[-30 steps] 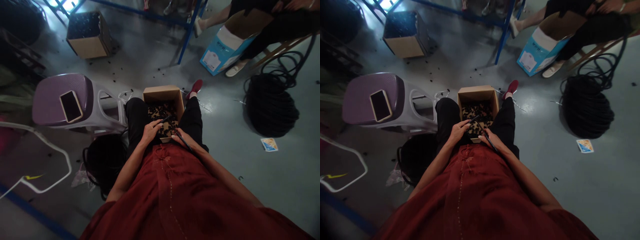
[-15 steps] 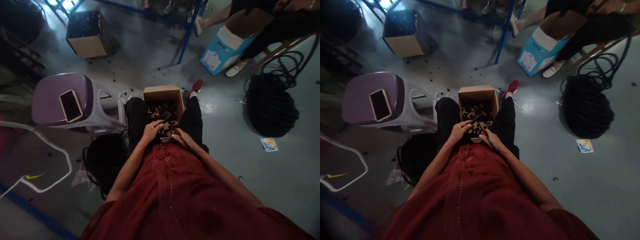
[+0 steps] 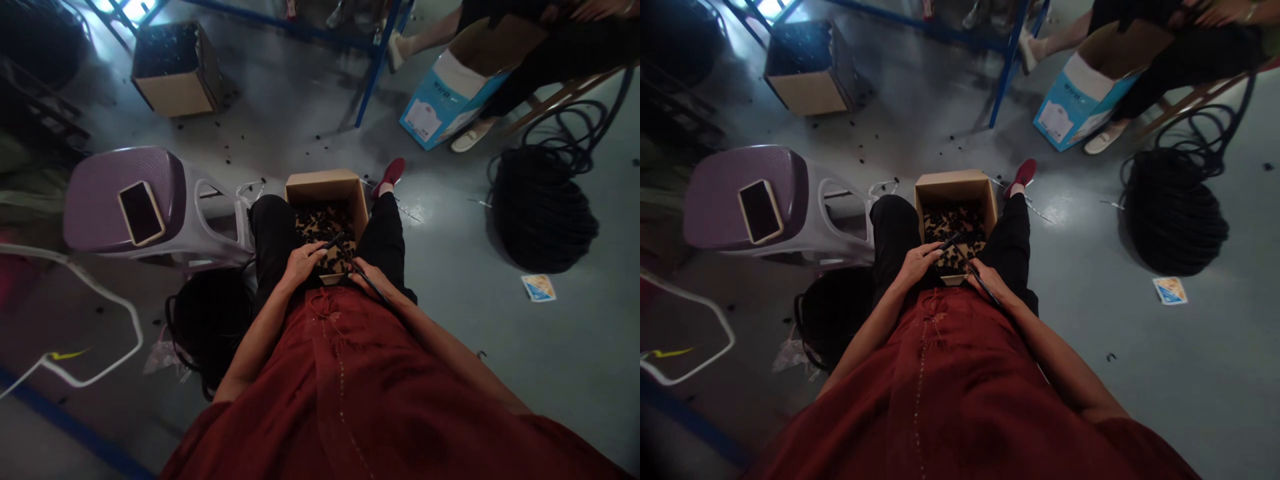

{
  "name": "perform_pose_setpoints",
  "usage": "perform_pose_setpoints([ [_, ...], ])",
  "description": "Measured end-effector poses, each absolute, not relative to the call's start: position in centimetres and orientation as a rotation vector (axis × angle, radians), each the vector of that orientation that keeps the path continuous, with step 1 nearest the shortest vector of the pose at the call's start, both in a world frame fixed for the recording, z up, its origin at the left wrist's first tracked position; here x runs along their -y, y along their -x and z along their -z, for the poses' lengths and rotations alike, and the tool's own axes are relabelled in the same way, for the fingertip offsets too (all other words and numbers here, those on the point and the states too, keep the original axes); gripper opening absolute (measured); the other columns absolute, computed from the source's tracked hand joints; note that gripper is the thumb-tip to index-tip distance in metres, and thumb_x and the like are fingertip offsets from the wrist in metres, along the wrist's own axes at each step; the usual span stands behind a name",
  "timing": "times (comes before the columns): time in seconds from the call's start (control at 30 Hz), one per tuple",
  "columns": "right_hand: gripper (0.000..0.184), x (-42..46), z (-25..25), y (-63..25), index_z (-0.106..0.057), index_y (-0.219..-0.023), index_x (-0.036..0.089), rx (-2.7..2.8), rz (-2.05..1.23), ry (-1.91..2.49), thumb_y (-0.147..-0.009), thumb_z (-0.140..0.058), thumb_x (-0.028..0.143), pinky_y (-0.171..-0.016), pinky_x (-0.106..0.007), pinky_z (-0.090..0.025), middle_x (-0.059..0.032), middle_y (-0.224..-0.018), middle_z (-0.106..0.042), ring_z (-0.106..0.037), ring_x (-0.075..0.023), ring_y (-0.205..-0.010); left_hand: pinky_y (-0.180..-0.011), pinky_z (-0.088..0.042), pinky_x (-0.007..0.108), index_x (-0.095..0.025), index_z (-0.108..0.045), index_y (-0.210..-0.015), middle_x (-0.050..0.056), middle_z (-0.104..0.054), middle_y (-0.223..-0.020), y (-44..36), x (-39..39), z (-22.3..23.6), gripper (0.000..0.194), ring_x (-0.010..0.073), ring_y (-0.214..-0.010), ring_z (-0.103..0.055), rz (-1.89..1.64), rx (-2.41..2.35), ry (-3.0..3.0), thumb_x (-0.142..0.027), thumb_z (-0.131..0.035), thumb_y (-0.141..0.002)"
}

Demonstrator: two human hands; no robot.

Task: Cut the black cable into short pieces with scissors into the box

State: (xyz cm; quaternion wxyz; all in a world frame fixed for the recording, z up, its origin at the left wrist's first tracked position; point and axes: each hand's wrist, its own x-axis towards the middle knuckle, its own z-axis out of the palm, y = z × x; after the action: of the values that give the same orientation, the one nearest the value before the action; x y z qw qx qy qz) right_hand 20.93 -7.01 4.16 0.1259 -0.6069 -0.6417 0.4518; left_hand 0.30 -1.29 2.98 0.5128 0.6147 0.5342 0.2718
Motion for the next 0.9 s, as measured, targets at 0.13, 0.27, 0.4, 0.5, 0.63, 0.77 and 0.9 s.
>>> perform_pose_setpoints([
  [0.13,0.020,7.0,-3.9,-20.9,-0.052,-0.093,0.021,1.873,-1.277,1.808,-0.077,-0.044,0.030,-0.063,-0.024,-0.038,-0.0009,-0.075,-0.059,-0.054,-0.0147,-0.065,-0.090,-0.042,0.027,-0.022,-0.063,-0.107,0.001,-0.064,-0.108,-0.3,1.2,-2.9,0.031,0.0161,-0.100,-0.057,-0.647,-1.311,-1.487,-0.032,-0.052,-0.080],
  [0.27,0.020,7.0,-4.0,-20.8,-0.052,-0.094,0.021,1.881,-1.255,1.826,-0.077,-0.045,0.030,-0.063,-0.024,-0.038,-0.0023,-0.079,-0.061,-0.056,-0.0156,-0.069,-0.089,-0.042,0.027,-0.022,-0.063,-0.107,0.002,-0.064,-0.107,-0.4,1.2,-2.8,0.031,0.0163,-0.099,-0.058,-0.645,-1.312,-1.504,-0.033,-0.052,-0.080],
  [0.4,0.022,7.0,-4.1,-20.8,-0.052,-0.096,0.020,1.884,-1.252,1.844,-0.078,-0.046,0.030,-0.065,-0.025,-0.039,-0.0035,-0.081,-0.062,-0.057,-0.0165,-0.071,-0.087,-0.042,0.026,-0.021,-0.064,-0.106,0.002,-0.064,-0.107,-0.3,1.2,-3.1,0.032,0.0166,-0.098,-0.057,-0.653,-1.306,-1.499,-0.033,-0.051,-0.080],
  [0.5,0.025,7.0,-3.9,-21.0,-0.051,-0.100,0.020,1.883,-1.250,1.847,-0.078,-0.046,0.031,-0.067,-0.025,-0.040,-0.0040,-0.084,-0.062,-0.058,-0.0175,-0.075,-0.074,-0.046,0.025,-0.017,-0.063,-0.107,0.003,-0.067,-0.092,0.0,0.8,-3.8,0.035,0.0148,-0.080,-0.060,-0.568,-1.271,-1.472,-0.036,-0.046,-0.082],
  [0.63,0.026,7.0,-3.4,-21.0,-0.052,-0.101,0.022,1.924,-1.255,1.860,-0.078,-0.047,0.033,-0.066,-0.025,-0.040,-0.0035,-0.083,-0.063,-0.058,-0.0180,-0.074,-0.057,-0.043,0.022,-0.014,-0.065,-0.082,0.002,-0.064,-0.071,0.4,0.0,-4.9,0.041,0.0112,-0.057,-0.054,-0.395,-1.128,-1.429,-0.045,-0.039,-0.084],
  [0.77,0.027,7.0,-3.1,-20.9,-0.052,-0.102,0.022,1.973,-1.279,1.796,-0.077,-0.048,0.033,-0.066,-0.025,-0.040,-0.0040,-0.086,-0.063,-0.058,-0.0176,-0.074,-0.047,-0.038,0.020,-0.013,-0.058,-0.070,0.003,-0.061,-0.065,0.5,-0.2,-5.6,0.041,0.0075,-0.046,-0.048,-0.320,-0.998,-1.196,-0.050,-0.043,-0.081],
  [0.9,0.029,6.9,-3.5,-21.0,-0.052,-0.103,0.021,1.980,-1.249,1.765,-0.077,-0.049,0.032,-0.067,-0.025,-0.040,-0.0037,-0.086,-0.063,-0.057,-0.0169,-0.075,-0.041,-0.032,0.018,-0.011,-0.058,-0.085,0.002,-0.059,-0.066,0.7,0.3,-5.7,0.039,0.0044,-0.041,-0.045,-0.337,-0.887,-0.983,-0.049,-0.048,-0.079],
])
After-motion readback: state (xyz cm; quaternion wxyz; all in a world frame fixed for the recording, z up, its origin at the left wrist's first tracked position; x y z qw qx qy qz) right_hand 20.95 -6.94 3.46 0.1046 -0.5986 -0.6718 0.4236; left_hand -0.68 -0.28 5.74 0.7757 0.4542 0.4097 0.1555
